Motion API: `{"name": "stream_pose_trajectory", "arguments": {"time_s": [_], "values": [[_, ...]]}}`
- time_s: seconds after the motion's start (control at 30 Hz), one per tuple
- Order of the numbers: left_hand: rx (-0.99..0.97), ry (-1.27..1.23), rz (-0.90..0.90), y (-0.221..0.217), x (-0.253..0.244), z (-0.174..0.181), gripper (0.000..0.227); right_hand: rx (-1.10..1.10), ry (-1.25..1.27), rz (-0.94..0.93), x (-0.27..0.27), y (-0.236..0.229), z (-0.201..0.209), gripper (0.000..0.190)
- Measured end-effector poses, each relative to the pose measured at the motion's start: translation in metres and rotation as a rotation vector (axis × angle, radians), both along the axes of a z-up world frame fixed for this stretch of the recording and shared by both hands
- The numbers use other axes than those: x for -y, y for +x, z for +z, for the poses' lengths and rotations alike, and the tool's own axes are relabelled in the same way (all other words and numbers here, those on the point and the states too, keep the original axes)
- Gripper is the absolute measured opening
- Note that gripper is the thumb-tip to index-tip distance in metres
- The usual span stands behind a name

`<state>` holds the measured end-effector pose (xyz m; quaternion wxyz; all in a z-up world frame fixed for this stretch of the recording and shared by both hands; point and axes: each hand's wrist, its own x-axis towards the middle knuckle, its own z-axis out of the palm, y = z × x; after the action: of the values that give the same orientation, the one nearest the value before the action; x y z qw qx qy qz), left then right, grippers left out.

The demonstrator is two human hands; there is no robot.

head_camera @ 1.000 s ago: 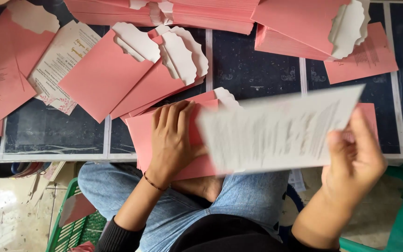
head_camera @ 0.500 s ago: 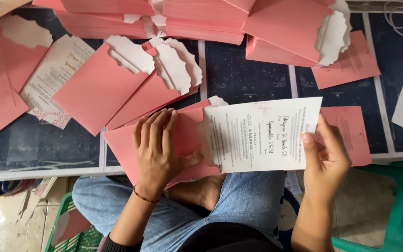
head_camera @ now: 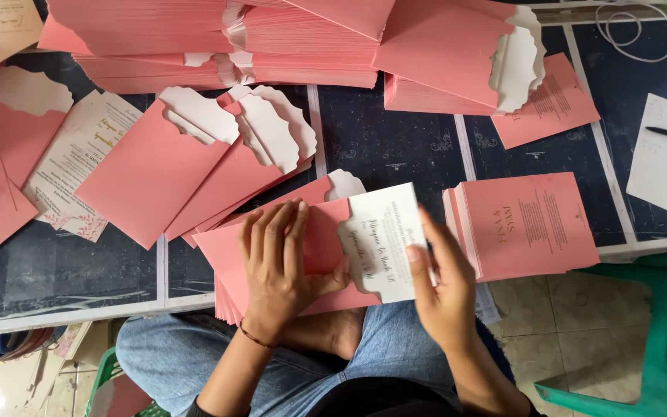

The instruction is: The person sits on the floor and repeatedly inserts white invitation cards into pink envelopes with scalloped edges. They handle the items one at a time, aligning the card with the envelope opening and sliding it inside before placing the completed unit on a growing stack.

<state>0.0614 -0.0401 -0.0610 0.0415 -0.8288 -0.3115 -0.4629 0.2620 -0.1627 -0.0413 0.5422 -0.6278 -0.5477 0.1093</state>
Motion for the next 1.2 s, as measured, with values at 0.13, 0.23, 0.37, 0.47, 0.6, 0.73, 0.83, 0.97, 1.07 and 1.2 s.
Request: {"name": "stream_pose_trajectory", "arguments": {"time_s": [0.13,0.23,0.37,0.47,0.6,0.73,0.83,0.97,1.07,1.2], "values": [[-0.117,-0.145,0.003,-0.006,0.007,0.007,0.088,-0.083,-0.118,0.099,0.001,0.01,-0.01,0.051],[-0.045,-0.185,0.199,-0.031,0.01,-0.007,0.098,-0.239,-0.083,-0.03,0.002,0.022,0.0,0.055],[0.258,-0.547,0.11,-0.046,0.011,0.01,0.084,-0.312,-0.041,-0.151,0.001,0.03,0.004,0.061],[0.477,-1.039,-0.01,-0.048,0.013,-0.006,0.072,-0.224,0.013,0.088,-0.004,0.023,0.0,0.061],[0.545,-1.133,-0.03,-0.026,0.027,-0.002,0.065,-0.263,-0.229,0.334,-0.006,0.005,-0.003,0.084],[0.617,-1.255,-0.063,-0.032,0.03,-0.003,0.047,-0.288,-0.356,0.402,-0.008,0.012,0.002,0.087],[0.842,-1.284,-0.226,-0.044,0.021,-0.017,0.006,-0.268,-0.479,0.355,-0.012,0.036,0.002,0.08],[0.797,-1.105,-0.056,-0.063,-0.002,0.007,0.017,0.085,-0.192,0.231,-0.009,0.078,-0.009,0.046],[0.858,-1.01,0.083,-0.084,-0.031,0.027,0.031,0.527,-0.478,-0.217,0.003,0.108,-0.028,0.06],[0.942,-0.904,-0.032,-0.105,-0.079,0.033,0.03,0.512,-1.046,-0.412,0.008,0.125,-0.049,0.096]]}}
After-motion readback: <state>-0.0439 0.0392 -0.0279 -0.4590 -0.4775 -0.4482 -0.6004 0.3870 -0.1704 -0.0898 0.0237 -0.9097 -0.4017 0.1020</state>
